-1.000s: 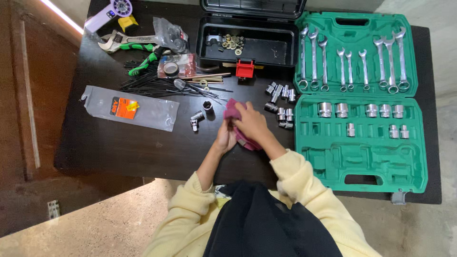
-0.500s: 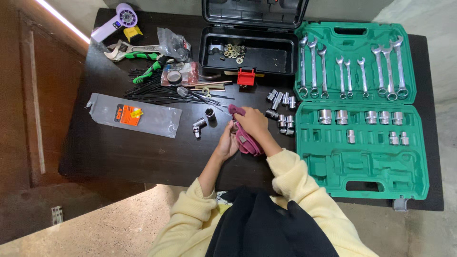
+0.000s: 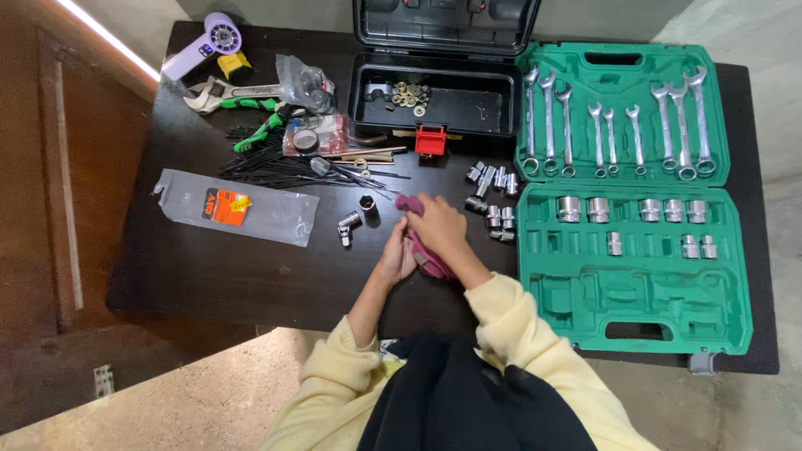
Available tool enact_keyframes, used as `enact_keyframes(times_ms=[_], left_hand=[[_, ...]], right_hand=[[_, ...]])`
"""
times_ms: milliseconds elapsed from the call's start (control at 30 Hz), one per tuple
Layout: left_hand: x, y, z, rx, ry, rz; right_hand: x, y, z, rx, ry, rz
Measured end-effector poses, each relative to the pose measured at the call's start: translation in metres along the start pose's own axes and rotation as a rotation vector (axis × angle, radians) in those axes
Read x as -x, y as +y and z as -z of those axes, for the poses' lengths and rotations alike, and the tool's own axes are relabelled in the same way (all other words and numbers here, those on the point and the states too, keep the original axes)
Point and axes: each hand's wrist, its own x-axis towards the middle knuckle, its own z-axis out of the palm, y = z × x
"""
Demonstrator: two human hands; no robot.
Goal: The person wipes various metal socket heads and mechanical parts by hand using a pink cloth and places some of them into a green tool case.
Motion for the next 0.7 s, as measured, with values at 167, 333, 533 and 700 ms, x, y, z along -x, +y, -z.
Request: enact_keyframes(times_ms=[167,333,533,700], left_hand=[[-0.002,0.005,-0.016,0.029,0.036,-0.04],[-0.005,-0.001,-0.005,0.014,0.067,-0.089],[0.001,0.0,-0.014,-0.041,0.115,-0.097],[-0.002,0.0,-0.01,0.022,0.084,-0.076]], right_hand=[[-0.021,0.012,-0.001,-0.051,-0.046,-0.065],[-0.011,0.02,-0.008,-0.08,0.006,-0.063],[-0.003,0.026,-0.013,-0.101,0.025,-0.069],[-0.008,0.025,-0.012,-0.073,-0.007,-0.096]])
